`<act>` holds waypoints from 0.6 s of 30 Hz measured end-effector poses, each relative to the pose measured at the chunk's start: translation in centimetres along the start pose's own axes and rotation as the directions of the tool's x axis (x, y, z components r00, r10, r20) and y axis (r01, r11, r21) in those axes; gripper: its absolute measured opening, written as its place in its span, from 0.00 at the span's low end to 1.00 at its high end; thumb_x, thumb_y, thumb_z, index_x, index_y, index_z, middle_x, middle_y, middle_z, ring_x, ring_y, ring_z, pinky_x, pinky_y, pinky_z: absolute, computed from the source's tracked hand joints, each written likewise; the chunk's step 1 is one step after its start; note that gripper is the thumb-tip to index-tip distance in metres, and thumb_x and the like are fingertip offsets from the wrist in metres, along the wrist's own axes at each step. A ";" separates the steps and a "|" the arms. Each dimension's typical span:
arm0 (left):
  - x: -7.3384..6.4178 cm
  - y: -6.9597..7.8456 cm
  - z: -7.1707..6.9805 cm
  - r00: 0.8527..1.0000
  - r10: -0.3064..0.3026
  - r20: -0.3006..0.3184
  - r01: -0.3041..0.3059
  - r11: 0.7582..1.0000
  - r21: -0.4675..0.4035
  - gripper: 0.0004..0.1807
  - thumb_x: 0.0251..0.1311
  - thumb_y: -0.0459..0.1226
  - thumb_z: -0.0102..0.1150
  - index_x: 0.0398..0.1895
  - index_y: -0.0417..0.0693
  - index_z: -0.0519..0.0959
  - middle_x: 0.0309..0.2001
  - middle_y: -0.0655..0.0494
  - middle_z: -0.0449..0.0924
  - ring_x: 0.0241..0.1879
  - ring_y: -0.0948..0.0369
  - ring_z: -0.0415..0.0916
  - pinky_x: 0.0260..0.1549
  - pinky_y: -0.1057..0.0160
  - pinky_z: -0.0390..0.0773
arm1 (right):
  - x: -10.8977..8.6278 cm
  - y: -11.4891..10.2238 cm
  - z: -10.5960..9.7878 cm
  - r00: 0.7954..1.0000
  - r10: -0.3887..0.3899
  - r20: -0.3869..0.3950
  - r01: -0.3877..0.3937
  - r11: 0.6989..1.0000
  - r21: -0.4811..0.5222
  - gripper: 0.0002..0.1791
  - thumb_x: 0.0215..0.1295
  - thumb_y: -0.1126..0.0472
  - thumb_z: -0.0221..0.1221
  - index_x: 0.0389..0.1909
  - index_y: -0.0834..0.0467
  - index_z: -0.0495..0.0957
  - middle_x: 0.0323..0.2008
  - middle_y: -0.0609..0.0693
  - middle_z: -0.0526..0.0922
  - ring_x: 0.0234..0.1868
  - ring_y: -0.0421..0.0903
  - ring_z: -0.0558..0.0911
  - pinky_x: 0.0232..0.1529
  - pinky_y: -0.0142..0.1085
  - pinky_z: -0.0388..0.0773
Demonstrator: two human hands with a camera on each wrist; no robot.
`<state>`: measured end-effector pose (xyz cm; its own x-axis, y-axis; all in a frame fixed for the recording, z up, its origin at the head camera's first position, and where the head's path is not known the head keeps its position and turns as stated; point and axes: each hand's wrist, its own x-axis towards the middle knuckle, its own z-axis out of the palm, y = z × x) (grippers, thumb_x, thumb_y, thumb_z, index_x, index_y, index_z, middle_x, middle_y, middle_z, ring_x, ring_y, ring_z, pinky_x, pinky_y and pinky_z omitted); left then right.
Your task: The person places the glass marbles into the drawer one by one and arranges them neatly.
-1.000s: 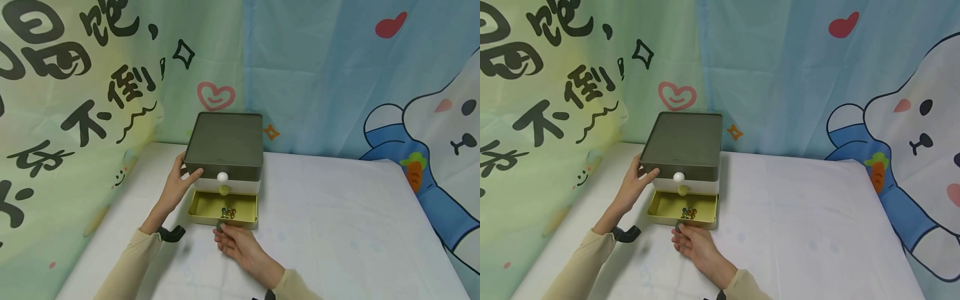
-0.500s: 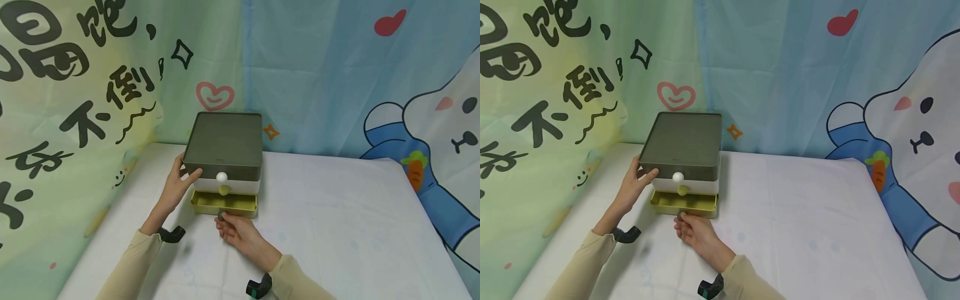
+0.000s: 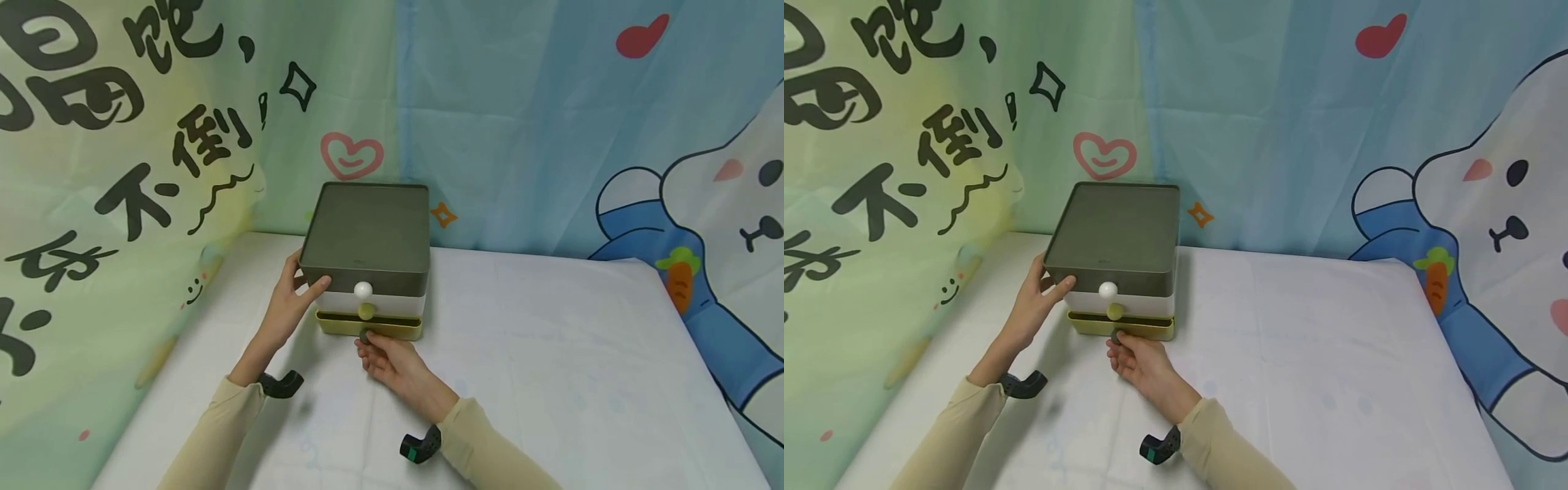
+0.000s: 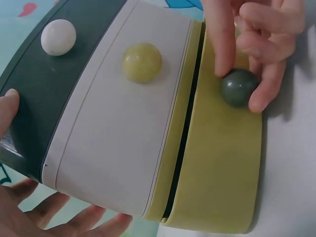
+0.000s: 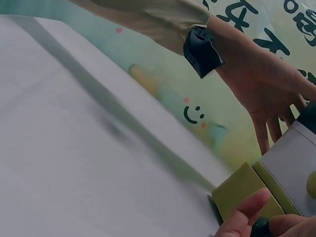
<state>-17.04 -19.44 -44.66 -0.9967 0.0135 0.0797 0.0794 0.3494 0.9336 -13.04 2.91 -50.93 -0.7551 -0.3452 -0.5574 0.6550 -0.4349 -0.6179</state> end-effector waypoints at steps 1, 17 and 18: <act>0.0 0.0 0.0 1.000 -0.001 -0.001 0.001 1.000 -0.001 0.43 0.71 0.50 0.63 0.83 0.64 0.53 0.78 0.51 0.61 0.74 0.43 0.65 0.64 0.36 0.73 | 0.1 -0.1 0.0 1.000 0.000 -0.001 0.000 1.000 0.003 0.13 0.77 0.61 0.59 0.53 0.67 0.78 0.39 0.51 0.89 0.32 0.38 0.83 0.37 0.29 0.80; -0.1 0.0 0.0 1.000 0.013 -0.002 -0.013 1.000 -0.018 0.41 0.72 0.49 0.62 0.83 0.61 0.53 0.77 0.48 0.60 0.73 0.42 0.65 0.63 0.37 0.73 | 0.7 -1.1 -0.1 0.999 0.001 0.035 -0.002 1.000 0.030 0.12 0.79 0.62 0.56 0.54 0.66 0.76 0.39 0.50 0.88 0.36 0.39 0.84 0.39 0.26 0.79; -0.1 0.0 0.0 1.000 0.011 -0.002 -0.011 1.000 -0.019 0.42 0.72 0.49 0.62 0.83 0.61 0.53 0.77 0.48 0.60 0.73 0.42 0.65 0.63 0.37 0.73 | 0.7 -1.2 -0.1 0.999 0.005 0.033 -0.006 0.999 0.034 0.12 0.79 0.62 0.56 0.54 0.66 0.76 0.40 0.51 0.88 0.37 0.39 0.84 0.39 0.27 0.78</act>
<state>-16.95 -19.43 -44.68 -0.9957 0.0156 0.0911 0.0911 0.3312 0.9392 -14.36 3.26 -50.66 -0.7522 -0.3749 -0.5419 0.6584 -0.4605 -0.5953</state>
